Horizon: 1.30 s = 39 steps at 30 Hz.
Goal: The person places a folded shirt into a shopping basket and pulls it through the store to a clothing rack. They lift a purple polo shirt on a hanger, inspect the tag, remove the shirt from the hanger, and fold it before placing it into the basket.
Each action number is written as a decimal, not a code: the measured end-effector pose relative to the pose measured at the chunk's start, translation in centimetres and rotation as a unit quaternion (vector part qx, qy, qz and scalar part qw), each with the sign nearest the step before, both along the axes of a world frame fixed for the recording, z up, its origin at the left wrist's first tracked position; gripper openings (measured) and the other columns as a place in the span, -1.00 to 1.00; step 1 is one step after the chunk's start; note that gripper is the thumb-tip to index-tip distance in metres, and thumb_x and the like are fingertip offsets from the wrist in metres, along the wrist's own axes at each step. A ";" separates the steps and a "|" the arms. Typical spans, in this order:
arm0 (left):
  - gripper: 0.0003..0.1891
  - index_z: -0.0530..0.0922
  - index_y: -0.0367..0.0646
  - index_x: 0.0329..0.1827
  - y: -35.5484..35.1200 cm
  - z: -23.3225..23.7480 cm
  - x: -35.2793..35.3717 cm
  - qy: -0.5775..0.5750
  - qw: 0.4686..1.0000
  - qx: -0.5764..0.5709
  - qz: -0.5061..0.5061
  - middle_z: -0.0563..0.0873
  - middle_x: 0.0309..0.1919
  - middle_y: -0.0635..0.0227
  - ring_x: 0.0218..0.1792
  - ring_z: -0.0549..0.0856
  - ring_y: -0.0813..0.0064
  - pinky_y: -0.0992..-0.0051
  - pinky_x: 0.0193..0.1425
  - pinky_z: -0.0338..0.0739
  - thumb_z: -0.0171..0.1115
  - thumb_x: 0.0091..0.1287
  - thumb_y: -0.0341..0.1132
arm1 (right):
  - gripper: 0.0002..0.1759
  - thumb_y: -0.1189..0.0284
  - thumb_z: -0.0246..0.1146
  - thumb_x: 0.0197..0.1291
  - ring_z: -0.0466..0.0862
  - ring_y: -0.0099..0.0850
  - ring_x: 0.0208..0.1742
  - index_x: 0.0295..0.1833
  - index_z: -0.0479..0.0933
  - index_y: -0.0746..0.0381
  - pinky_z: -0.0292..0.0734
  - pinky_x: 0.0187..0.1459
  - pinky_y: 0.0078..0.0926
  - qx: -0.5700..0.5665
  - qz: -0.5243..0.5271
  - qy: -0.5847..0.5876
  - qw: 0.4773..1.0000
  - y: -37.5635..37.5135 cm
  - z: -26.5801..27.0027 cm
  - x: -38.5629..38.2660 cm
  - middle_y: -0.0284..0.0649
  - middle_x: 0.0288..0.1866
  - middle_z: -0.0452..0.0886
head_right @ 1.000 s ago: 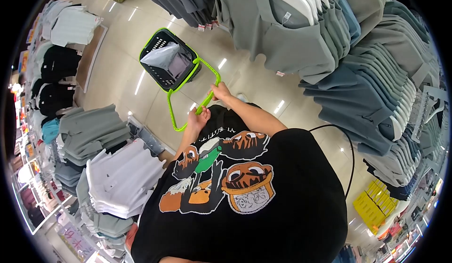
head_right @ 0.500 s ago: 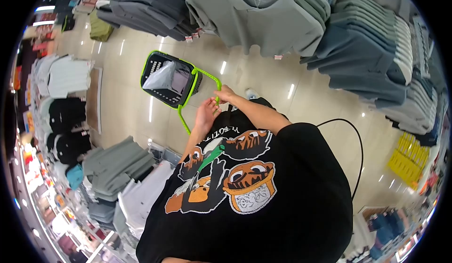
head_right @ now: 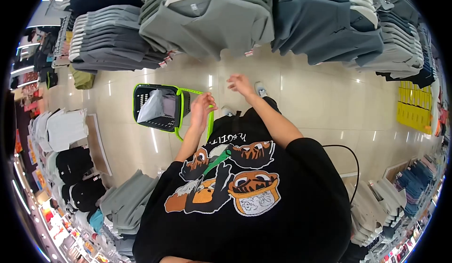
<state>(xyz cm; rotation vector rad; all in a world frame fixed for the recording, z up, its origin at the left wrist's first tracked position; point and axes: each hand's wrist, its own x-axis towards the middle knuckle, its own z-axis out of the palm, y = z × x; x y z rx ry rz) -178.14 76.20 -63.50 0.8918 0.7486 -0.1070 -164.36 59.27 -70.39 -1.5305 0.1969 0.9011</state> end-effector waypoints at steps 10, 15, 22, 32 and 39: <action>-0.76 0.58 -0.23 0.01 -7.5 8.4 14.2 -0.156 0.972 0.169 -0.052 0.69 -0.29 0.33 -0.25 0.70 0.53 0.45 -0.12 0.64 0.08 0.60 -0.23 | -0.82 0.42 0.21 0.50 0.69 -0.45 -0.21 0.05 0.59 0.29 0.56 -0.07 -0.51 0.046 -0.091 -0.465 0.879 -10.2 15.8 16.2 -0.27 -0.14 0.72; -0.80 0.58 -0.25 0.08 -10.7 15.4 23.7 -0.295 0.887 0.351 -0.057 0.75 -0.18 0.29 -0.14 0.73 0.52 0.50 0.00 0.61 0.13 0.59 -0.31 | -0.81 0.51 0.26 0.30 0.59 -0.20 0.12 0.02 0.61 0.20 0.51 0.11 -0.27 -0.203 0.087 -0.781 0.584 -13.8 27.1 24.3 -0.26 -0.01 0.64; -0.77 0.57 -0.23 0.12 -15.2 15.2 29.8 -0.303 0.847 0.413 -0.142 0.74 -0.01 0.18 -0.04 0.75 0.31 0.37 0.03 0.61 0.18 0.49 -0.34 | -0.65 0.22 0.32 0.34 0.58 -0.23 0.15 0.09 0.62 0.21 0.48 0.21 -0.23 -0.415 0.157 -0.792 0.419 -16.5 27.4 29.2 -0.25 0.04 0.64; -0.65 0.55 -0.24 0.29 -18.0 13.6 36.6 -0.401 0.745 0.497 -0.194 0.64 0.26 0.12 0.28 0.60 0.11 0.32 0.38 0.46 0.09 0.48 -0.42 | -0.45 0.12 0.40 0.23 0.52 -0.14 0.23 0.19 0.56 0.29 0.30 0.48 -0.10 -0.372 0.313 -0.726 0.486 -20.8 30.2 22.8 -0.10 0.13 0.56; -0.59 0.53 -0.13 0.39 -15.4 14.0 42.7 -0.370 0.736 0.525 -0.213 0.76 0.10 0.09 0.12 0.72 0.19 0.35 0.28 0.52 0.11 0.53 -0.25 | -0.39 0.19 0.44 0.16 0.49 -0.15 0.33 0.25 0.50 0.27 0.29 0.50 -0.11 -0.351 0.375 -0.679 0.525 -23.8 33.4 19.6 -0.14 0.20 0.51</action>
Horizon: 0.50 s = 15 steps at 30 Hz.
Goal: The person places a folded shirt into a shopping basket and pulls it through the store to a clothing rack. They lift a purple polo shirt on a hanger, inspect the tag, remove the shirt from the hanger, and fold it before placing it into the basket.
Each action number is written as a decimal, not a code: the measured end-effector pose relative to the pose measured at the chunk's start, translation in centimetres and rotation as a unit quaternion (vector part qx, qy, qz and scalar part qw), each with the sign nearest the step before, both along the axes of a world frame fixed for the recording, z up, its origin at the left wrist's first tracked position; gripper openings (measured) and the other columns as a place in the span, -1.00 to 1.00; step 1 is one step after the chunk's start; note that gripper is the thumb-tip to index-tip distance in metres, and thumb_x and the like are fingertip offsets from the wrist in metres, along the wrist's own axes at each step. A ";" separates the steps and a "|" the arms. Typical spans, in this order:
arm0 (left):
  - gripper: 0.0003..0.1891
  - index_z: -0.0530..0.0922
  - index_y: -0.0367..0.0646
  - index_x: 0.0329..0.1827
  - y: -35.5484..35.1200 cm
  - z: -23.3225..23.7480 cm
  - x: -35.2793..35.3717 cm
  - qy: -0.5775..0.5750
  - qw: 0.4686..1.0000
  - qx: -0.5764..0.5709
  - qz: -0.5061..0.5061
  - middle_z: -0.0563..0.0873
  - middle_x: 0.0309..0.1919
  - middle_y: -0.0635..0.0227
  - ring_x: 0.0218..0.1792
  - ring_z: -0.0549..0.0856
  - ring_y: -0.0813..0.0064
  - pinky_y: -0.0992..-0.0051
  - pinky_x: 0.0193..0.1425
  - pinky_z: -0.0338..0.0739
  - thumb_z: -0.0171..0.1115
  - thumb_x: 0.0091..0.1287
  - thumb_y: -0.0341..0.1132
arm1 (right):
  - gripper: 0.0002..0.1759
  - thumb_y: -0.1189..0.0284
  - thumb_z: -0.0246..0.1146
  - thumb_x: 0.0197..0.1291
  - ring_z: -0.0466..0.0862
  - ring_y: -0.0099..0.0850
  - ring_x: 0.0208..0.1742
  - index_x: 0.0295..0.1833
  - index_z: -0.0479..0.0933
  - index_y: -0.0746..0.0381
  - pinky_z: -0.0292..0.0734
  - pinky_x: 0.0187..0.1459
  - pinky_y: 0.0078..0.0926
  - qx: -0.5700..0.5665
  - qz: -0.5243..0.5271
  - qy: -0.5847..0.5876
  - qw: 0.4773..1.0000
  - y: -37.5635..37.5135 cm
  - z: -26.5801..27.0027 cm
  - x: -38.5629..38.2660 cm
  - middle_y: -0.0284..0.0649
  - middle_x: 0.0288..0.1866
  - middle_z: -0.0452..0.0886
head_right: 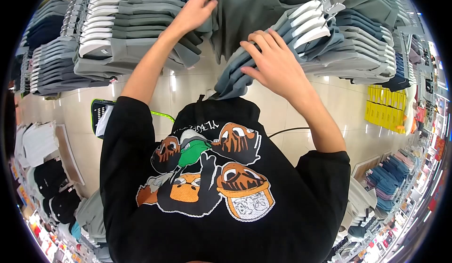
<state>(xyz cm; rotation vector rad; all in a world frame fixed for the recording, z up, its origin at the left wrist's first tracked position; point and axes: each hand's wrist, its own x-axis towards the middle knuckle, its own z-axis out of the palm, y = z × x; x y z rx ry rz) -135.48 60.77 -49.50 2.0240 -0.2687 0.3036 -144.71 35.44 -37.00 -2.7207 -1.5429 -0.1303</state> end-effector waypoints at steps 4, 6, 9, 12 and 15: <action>-0.57 0.51 -0.07 0.43 0.7 -0.1 0.6 -0.006 1.000 0.017 -0.008 0.75 0.11 0.13 0.09 0.72 0.26 0.36 0.26 0.52 0.11 0.53 -0.25 | -0.39 0.20 0.45 0.16 0.47 -0.17 0.37 0.25 0.50 0.26 0.27 0.51 -0.10 -0.001 -0.006 0.013 1.000 -0.9 0.7 -0.9 -0.15 0.23 0.50; -0.56 0.50 -0.05 0.45 1.0 -0.1 0.8 -0.004 1.000 0.010 -0.011 0.73 0.16 0.15 0.09 0.72 0.27 0.36 0.28 0.51 0.12 0.53 -0.25 | -0.38 0.22 0.45 0.16 0.45 -0.18 0.40 0.27 0.49 0.26 0.26 0.53 -0.10 -0.004 -0.008 0.021 1.000 -1.2 1.0 -1.2 -0.16 0.25 0.49; -0.56 0.49 -0.04 0.46 1.6 0.5 0.9 0.031 0.999 -0.014 -0.036 0.71 0.20 0.19 0.12 0.70 0.29 0.37 0.30 0.50 0.12 0.54 -0.25 | -0.38 0.23 0.45 0.17 0.43 -0.17 0.43 0.28 0.48 0.25 0.26 0.53 -0.10 -0.006 -0.013 0.034 0.999 -1.4 1.0 -1.5 -0.16 0.25 0.48; -0.55 0.50 -0.12 0.44 1.1 1.0 0.4 0.059 0.997 -0.022 -0.034 0.70 0.21 0.13 0.17 0.69 0.32 0.39 0.32 0.50 0.15 0.54 -0.23 | -0.42 0.26 0.43 0.19 0.40 -0.19 0.48 0.27 0.49 0.25 0.25 0.54 -0.11 0.015 -0.022 0.035 0.999 -1.3 0.8 -1.6 -0.17 0.30 0.49; -0.55 0.56 -0.19 0.34 -0.2 -0.3 0.2 0.017 0.996 -0.077 -0.035 0.74 0.14 0.00 0.06 0.77 0.19 0.31 0.22 0.59 0.20 0.48 -0.15 | -0.45 0.27 0.37 0.28 0.34 -0.15 0.56 0.31 0.47 0.24 0.21 0.56 -0.06 0.045 -0.014 0.058 0.997 -1.8 0.2 -1.3 -0.17 0.43 0.45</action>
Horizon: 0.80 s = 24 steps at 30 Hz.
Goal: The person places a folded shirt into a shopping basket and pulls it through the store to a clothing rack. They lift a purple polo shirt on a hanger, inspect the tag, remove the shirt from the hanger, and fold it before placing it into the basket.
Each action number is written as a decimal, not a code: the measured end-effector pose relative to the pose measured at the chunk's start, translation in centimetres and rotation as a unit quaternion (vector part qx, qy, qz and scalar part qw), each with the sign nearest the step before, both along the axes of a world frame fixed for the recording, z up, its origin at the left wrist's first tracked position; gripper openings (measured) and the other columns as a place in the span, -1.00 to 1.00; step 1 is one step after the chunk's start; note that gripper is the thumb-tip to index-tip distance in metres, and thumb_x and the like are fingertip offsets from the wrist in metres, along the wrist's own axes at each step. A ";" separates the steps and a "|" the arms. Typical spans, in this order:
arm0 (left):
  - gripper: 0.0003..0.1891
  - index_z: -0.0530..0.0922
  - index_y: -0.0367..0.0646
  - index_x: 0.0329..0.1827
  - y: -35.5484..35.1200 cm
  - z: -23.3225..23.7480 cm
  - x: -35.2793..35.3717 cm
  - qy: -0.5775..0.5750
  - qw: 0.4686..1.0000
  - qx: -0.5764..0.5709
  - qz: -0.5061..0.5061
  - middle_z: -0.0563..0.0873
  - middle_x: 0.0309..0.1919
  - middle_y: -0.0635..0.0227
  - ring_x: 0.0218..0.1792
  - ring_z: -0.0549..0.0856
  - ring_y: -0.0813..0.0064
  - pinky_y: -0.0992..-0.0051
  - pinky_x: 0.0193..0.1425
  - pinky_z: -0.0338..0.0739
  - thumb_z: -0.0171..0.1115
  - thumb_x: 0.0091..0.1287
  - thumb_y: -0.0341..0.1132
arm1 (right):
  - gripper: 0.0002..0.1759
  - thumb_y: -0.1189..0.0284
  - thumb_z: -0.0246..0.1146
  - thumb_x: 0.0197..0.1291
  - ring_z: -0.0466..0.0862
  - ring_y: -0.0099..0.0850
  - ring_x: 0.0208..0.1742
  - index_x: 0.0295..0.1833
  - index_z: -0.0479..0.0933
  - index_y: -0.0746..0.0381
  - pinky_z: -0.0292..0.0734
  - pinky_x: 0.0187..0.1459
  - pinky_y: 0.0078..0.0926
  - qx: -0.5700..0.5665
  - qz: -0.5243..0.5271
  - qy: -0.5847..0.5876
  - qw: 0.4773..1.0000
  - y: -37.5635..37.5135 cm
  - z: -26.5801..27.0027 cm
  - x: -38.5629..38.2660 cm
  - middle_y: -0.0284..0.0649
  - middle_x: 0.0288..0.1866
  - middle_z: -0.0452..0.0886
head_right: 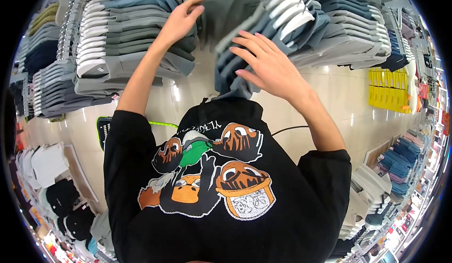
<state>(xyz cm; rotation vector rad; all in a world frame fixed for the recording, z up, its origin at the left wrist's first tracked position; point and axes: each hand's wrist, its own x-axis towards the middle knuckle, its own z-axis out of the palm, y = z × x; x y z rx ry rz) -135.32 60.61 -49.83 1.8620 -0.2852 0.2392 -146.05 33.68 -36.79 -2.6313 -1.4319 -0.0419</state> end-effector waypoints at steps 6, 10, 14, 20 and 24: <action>-0.78 0.65 -0.23 0.07 -3.5 3.8 -6.1 -0.259 0.963 0.066 0.024 0.76 -0.03 0.21 0.03 0.71 0.19 0.32 0.15 0.58 0.25 0.45 -0.36 | -0.65 0.49 0.39 0.18 0.53 -0.23 0.37 0.11 0.61 0.17 0.39 0.41 -0.19 0.120 0.011 -0.073 0.990 -2.4 -2.2 0.0 -0.27 0.23 0.62; -0.67 0.64 -0.20 0.08 -4.8 4.0 -9.5 -0.238 0.958 0.161 -0.009 0.75 0.01 0.24 0.06 0.69 0.21 0.31 0.24 0.47 0.43 0.33 -0.25 | -0.70 0.58 0.36 0.18 0.62 -0.20 0.14 0.05 0.65 0.19 0.49 0.18 -0.23 0.202 -0.084 -0.118 0.969 -5.0 -4.2 1.1 -0.25 0.09 0.65; -0.62 0.61 -0.17 0.14 -4.5 2.3 -8.0 -0.230 0.944 0.236 0.036 0.77 -0.01 0.19 0.03 0.70 0.18 0.24 0.31 0.39 0.39 0.38 -0.15 | -0.60 0.59 0.37 0.19 0.59 -0.16 0.17 0.17 0.60 0.24 0.48 0.21 -0.27 0.354 -0.247 -0.197 0.880 -10.3 -5.9 4.0 -0.11 0.11 0.60; -0.71 0.68 -0.20 -0.10 -2.9 1.7 -5.7 -0.205 0.945 0.226 0.117 0.79 -0.22 0.16 -0.15 0.73 0.08 0.25 0.19 0.49 0.38 0.36 -0.14 | -0.61 0.41 0.35 0.30 0.58 -0.12 0.20 0.22 0.55 0.24 0.48 0.25 -0.27 0.276 -0.333 -0.203 0.879 -17.4 -8.3 6.9 -0.08 0.18 0.53; -0.66 0.69 -0.17 -0.09 -2.8 2.2 -6.3 -0.172 0.946 0.246 0.123 0.78 -0.26 0.10 -0.12 0.72 0.00 0.18 0.10 0.54 0.37 0.37 -0.05 | -0.63 0.35 0.40 0.30 0.62 -0.16 0.13 0.16 0.56 0.23 0.53 0.18 -0.31 0.294 -0.367 -0.124 0.874 -17.7 -8.6 6.5 -0.11 0.12 0.56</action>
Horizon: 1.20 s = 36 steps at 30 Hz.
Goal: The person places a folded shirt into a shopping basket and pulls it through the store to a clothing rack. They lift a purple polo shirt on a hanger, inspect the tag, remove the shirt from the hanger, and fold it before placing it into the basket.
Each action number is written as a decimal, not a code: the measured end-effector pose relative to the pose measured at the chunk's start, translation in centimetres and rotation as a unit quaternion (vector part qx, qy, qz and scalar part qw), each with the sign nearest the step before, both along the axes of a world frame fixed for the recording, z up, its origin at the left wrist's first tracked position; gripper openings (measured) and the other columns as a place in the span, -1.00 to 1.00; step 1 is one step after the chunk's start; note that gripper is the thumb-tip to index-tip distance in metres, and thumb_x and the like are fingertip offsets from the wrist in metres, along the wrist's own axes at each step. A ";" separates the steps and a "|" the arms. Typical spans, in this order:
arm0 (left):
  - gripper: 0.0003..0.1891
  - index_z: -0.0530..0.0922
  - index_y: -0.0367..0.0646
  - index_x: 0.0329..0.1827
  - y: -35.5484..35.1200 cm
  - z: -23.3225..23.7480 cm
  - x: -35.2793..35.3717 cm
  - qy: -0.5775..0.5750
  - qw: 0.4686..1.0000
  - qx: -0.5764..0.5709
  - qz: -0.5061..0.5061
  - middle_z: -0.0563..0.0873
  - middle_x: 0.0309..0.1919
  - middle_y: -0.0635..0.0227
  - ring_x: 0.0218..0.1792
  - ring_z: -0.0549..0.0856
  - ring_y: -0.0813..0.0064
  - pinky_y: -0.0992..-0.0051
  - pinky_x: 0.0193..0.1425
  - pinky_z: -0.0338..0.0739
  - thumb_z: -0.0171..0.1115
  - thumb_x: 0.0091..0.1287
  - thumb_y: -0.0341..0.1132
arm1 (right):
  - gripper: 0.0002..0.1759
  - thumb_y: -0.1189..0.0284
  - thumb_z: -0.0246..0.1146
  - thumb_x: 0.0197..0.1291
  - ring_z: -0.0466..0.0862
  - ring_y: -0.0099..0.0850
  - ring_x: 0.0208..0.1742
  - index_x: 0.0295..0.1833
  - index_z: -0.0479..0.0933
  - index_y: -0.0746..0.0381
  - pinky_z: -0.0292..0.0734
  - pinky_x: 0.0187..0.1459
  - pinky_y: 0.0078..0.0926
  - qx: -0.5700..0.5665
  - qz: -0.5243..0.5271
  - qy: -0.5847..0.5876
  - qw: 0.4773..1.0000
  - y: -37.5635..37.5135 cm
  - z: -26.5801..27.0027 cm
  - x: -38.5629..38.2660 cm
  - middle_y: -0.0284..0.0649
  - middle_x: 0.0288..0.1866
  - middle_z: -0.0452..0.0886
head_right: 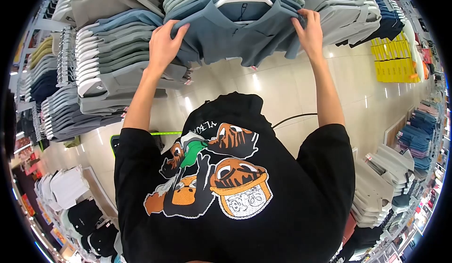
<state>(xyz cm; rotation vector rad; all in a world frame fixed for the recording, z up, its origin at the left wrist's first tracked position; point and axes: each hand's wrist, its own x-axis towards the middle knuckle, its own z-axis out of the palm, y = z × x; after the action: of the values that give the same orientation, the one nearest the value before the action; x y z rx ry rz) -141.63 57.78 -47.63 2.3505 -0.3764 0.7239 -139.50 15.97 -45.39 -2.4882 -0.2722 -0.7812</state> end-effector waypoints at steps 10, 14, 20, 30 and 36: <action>-0.77 0.64 -0.22 -0.24 -2.5 0.3 -4.1 0.072 0.987 -0.051 -0.135 0.54 -0.61 0.05 -0.61 0.51 0.07 0.27 -0.48 0.40 0.34 0.44 -0.22 | -0.67 0.36 0.40 0.30 0.64 -0.16 0.10 0.09 0.57 0.27 0.52 0.17 -0.33 -0.003 -0.007 -0.033 0.999 -0.9 0.2 0.3 -0.12 0.02 0.65; -0.75 0.61 -0.33 -0.29 -2.3 3.1 -5.5 0.124 0.977 -0.121 -0.124 0.35 -0.67 0.15 -0.63 0.23 0.38 0.42 -0.54 0.28 0.37 0.43 -0.29 | -0.62 0.33 0.44 0.29 0.67 -0.29 0.07 0.11 0.57 0.29 0.50 0.18 -0.39 0.091 0.022 0.009 0.996 -1.8 0.5 -1.1 -0.15 0.00 0.69; -0.83 0.68 -0.29 -0.25 -1.7 5.5 -8.5 0.184 0.967 -0.130 -0.120 0.47 -0.66 0.07 -0.65 0.35 0.17 0.40 -0.51 0.35 0.38 0.40 -0.33 | -0.62 0.34 0.46 0.31 0.62 -0.50 -0.04 0.13 0.59 0.29 0.49 0.08 -0.57 0.205 0.034 0.008 0.978 -0.9 0.4 -5.4 -0.25 -0.11 0.68; -0.80 0.66 -0.35 -0.25 2.3 7.6 -10.5 0.178 0.967 -0.171 -0.059 0.43 -0.61 0.58 -0.50 0.32 0.77 0.62 -0.46 0.24 0.37 0.44 -0.35 | -0.53 0.29 0.46 0.32 0.56 -0.55 0.06 0.20 0.60 0.35 0.47 0.10 -0.54 0.530 0.106 0.109 0.834 0.5 2.4 -6.9 -0.30 0.03 0.66; -0.73 0.67 -0.39 -0.24 5.1 7.6 -12.9 0.179 0.926 -0.332 0.010 0.54 -0.48 0.65 -0.40 0.41 0.79 0.68 -0.35 0.29 0.38 0.46 -0.27 | 0.05 0.17 0.61 0.07 0.47 -0.27 0.42 0.52 0.24 0.45 0.34 0.44 -0.34 0.458 0.174 0.355 0.796 4.5 1.2 -9.4 -0.05 0.41 0.48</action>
<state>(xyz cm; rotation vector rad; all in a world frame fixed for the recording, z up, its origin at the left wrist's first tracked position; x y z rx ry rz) -154.51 62.88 -40.01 1.7791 0.0585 0.3348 -148.92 20.48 -44.15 -1.5469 -0.0370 0.2104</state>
